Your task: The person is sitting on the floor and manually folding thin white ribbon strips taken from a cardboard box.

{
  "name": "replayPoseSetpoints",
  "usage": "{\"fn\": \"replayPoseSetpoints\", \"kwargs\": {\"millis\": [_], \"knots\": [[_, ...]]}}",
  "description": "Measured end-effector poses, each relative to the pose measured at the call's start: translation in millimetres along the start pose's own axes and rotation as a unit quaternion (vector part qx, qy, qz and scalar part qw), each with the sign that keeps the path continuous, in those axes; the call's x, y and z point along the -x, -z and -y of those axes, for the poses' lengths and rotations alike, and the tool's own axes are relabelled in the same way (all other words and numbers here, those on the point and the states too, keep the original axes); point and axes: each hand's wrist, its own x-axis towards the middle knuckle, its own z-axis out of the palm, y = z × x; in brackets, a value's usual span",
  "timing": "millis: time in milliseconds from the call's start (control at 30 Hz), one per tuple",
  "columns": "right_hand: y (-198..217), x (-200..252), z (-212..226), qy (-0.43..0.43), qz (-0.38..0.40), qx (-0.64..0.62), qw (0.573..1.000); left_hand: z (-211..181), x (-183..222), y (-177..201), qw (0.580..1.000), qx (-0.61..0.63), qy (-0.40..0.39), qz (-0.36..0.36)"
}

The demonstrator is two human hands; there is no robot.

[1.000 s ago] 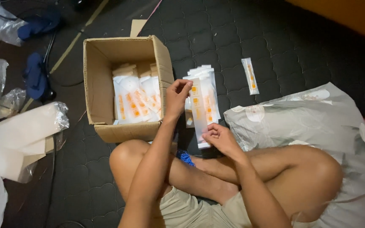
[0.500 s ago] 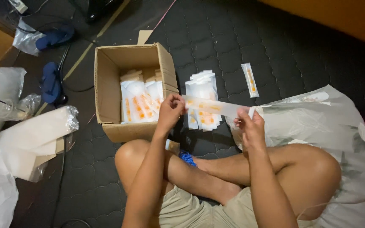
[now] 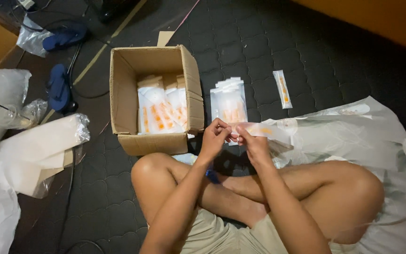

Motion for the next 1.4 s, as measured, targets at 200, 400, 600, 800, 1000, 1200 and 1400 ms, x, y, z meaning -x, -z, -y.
{"fn": "replayPoseSetpoints", "kwargs": {"millis": [200,400,600,800,1000,1200,1400], "knots": [[35,-24,0,-0.018,-0.077,-0.06,0.995,-5,-7,16,0.998,0.027,0.006,-0.048],[57,-35,22,-0.006,-0.112,-0.058,0.992,-7,-13,32,0.993,0.019,0.014,-0.114],[39,-21,49,-0.013,-0.108,-0.068,0.992,-5,-16,32,0.988,0.021,0.02,-0.151],[41,-20,47,-0.021,-0.1,-0.071,0.992,-14,-12,26,0.986,0.026,0.022,-0.163],[47,-25,40,-0.021,-0.097,-0.082,0.992,-12,-14,25,0.986,0.013,0.024,-0.166],[46,-27,38,-0.009,-0.087,-0.072,0.994,-21,-11,22,0.987,-0.002,0.015,-0.159],[22,-22,63,0.062,-0.061,-0.039,0.995,-14,-1,20,0.928,-0.359,0.096,-0.027]]}}
